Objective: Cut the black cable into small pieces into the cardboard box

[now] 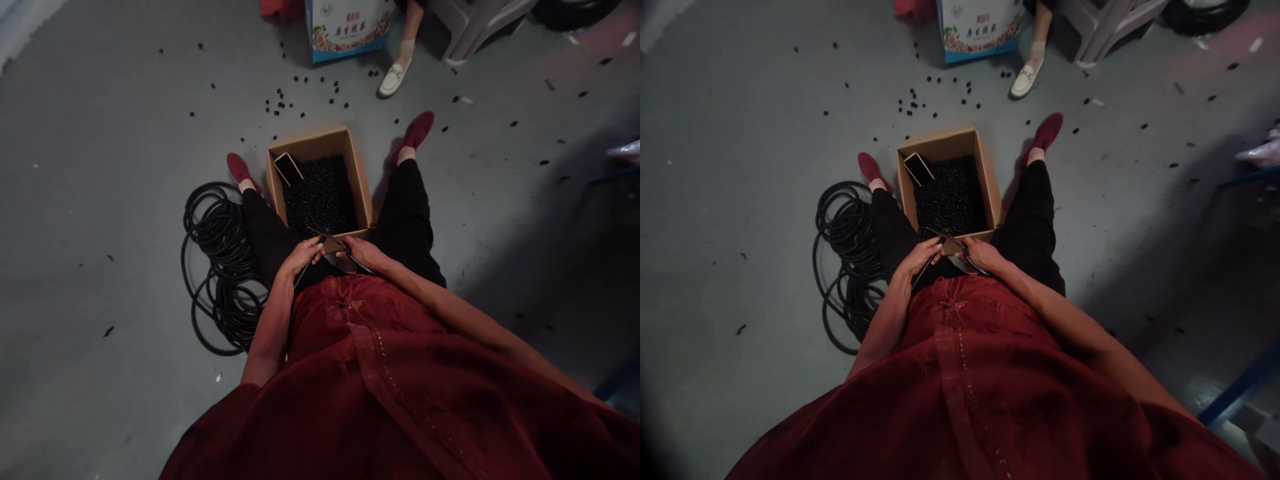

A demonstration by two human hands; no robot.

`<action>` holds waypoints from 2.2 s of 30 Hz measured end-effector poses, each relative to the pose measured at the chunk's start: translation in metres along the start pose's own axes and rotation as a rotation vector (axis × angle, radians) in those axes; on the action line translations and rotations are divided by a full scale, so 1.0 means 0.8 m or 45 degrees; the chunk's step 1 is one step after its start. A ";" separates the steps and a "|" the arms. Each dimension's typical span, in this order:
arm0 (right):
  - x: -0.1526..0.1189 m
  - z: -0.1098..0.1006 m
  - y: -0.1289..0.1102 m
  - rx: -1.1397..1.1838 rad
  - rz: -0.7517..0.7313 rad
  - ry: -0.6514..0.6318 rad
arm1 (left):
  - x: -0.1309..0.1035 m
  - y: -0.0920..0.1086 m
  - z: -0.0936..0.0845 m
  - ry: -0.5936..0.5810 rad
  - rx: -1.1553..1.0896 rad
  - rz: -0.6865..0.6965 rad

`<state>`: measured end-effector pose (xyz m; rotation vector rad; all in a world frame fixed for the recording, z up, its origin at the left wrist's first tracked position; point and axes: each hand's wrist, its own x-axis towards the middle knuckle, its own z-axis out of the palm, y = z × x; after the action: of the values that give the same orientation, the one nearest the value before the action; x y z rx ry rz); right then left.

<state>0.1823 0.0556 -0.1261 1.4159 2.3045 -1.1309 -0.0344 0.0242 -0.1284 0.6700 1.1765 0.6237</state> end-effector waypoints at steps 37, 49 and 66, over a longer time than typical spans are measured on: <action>0.008 -0.016 -0.007 -0.054 0.192 -0.016 | 0.006 0.002 -0.003 0.104 -0.141 -0.019; 0.005 -0.021 0.005 0.095 0.186 0.050 | -0.025 0.019 -0.004 0.278 0.412 -0.002; -0.011 -0.028 -0.001 0.326 0.211 0.278 | -0.010 0.070 0.012 0.563 0.936 0.313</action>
<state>0.1903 0.0652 -0.1057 1.8714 2.1868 -1.3151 -0.0325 0.0534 -0.0789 1.3600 1.7777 0.5501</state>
